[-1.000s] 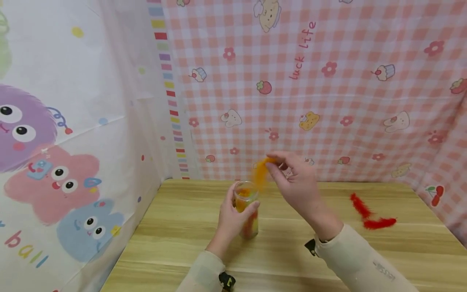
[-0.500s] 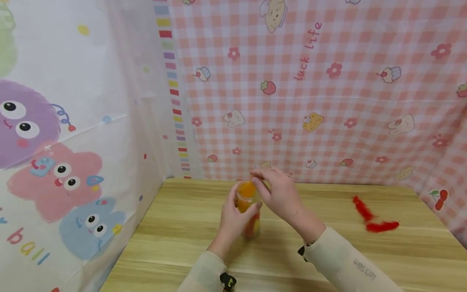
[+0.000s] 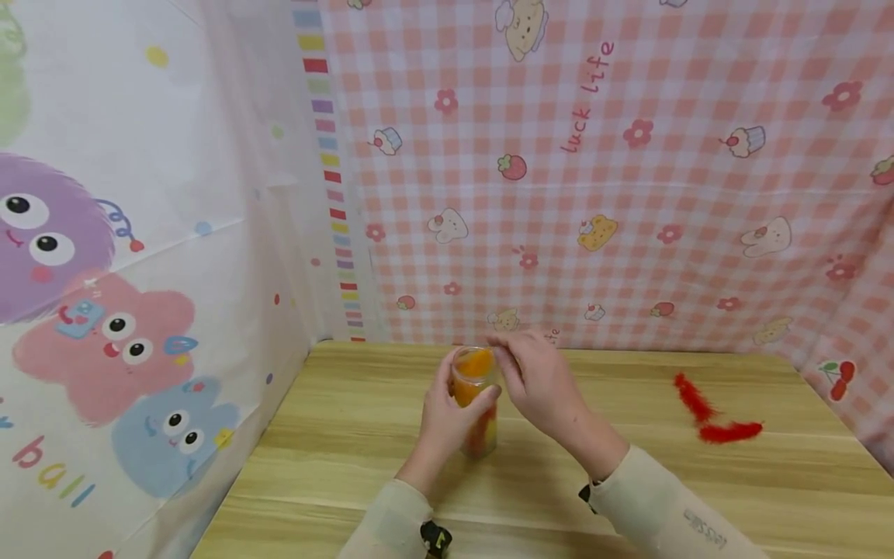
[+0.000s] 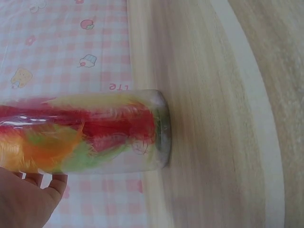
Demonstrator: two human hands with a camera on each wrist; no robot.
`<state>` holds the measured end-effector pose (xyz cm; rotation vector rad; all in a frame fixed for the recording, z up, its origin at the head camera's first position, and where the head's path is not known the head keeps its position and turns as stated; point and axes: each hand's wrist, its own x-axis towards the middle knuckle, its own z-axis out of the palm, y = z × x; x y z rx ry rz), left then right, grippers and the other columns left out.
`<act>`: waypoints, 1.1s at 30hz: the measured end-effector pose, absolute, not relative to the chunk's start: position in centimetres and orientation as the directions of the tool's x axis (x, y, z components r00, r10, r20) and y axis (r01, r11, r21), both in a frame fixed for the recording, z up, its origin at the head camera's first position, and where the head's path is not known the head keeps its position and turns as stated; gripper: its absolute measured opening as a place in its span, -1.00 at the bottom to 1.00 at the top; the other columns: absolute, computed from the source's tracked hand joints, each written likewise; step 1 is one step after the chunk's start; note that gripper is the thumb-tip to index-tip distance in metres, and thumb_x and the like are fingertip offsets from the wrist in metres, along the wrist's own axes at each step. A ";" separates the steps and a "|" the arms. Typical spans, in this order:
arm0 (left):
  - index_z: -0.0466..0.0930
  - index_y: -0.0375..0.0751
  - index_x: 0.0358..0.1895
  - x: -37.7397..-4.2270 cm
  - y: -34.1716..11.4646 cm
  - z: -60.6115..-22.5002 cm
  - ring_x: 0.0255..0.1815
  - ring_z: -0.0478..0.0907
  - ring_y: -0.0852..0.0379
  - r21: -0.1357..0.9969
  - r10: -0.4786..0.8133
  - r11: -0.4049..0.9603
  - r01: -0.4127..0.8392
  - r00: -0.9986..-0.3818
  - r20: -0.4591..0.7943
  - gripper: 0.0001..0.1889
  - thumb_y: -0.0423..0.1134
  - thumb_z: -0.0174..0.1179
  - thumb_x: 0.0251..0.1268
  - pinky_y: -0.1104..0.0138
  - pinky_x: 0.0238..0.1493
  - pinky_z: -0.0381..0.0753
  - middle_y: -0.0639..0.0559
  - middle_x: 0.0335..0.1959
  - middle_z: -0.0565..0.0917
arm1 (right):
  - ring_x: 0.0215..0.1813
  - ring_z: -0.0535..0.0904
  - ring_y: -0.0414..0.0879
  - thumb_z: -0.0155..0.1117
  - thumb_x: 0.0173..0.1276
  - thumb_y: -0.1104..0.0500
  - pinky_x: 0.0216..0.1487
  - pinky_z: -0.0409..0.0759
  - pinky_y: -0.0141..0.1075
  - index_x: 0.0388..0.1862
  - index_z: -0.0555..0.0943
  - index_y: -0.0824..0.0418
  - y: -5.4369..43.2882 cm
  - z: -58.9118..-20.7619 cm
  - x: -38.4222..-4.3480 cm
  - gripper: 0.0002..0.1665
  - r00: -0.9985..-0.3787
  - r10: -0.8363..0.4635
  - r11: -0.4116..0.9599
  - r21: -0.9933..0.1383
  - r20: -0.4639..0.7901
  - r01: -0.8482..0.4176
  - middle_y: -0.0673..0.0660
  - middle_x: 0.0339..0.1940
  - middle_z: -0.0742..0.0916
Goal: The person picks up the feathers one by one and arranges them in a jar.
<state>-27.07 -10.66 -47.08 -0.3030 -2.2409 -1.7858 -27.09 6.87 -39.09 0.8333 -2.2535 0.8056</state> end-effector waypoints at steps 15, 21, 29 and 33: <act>0.33 0.24 0.56 -27.4 -10.6 -47.3 0.21 0.65 0.02 0.922 0.011 0.226 0.314 -0.947 0.320 -0.23 0.10 0.48 0.35 0.02 0.24 0.69 0.07 0.30 0.69 | 0.23 0.71 0.13 0.17 0.69 0.12 0.24 0.73 0.06 0.35 0.63 0.27 6.5 -40.4 -26.9 -0.60 -0.657 -0.397 0.661 -0.296 0.641 -0.689 0.14 0.14 0.83; 0.30 0.18 0.58 -27.5 -10.9 -47.3 0.22 0.62 -0.02 0.902 0.033 0.240 0.358 -0.932 0.361 -0.23 -0.05 0.47 0.39 0.05 0.23 0.65 0.00 0.34 0.68 | 0.43 0.60 0.18 0.04 0.61 -0.34 0.49 0.52 0.15 0.54 0.49 0.19 6.0 -39.9 -26.7 -0.19 -0.712 -0.501 0.760 -0.143 0.491 -0.634 0.16 0.34 0.76; 0.28 0.11 0.61 -27.3 -10.9 -47.3 0.24 0.61 -0.03 0.900 0.053 0.254 0.355 -0.934 0.354 -0.22 -0.11 0.43 0.39 0.14 0.22 0.65 -0.05 0.36 0.65 | 0.42 0.61 0.19 0.10 0.54 -0.40 0.48 0.50 0.17 0.61 0.42 0.13 5.7 -38.9 -26.4 -0.10 -0.753 -0.537 0.765 -0.156 0.381 -0.625 0.17 0.28 0.79; 0.26 0.11 0.61 -27.2 -10.9 -47.4 0.20 0.61 -0.02 0.900 0.045 0.270 0.342 -0.938 0.343 -0.22 -0.09 0.43 0.40 0.17 0.15 0.67 -0.07 0.33 0.66 | 0.37 0.63 0.16 0.26 0.47 -0.37 0.42 0.55 0.14 0.57 0.47 0.10 5.7 -38.9 -26.3 -0.13 -0.696 -0.552 0.769 -0.044 0.459 -0.638 0.12 0.23 0.82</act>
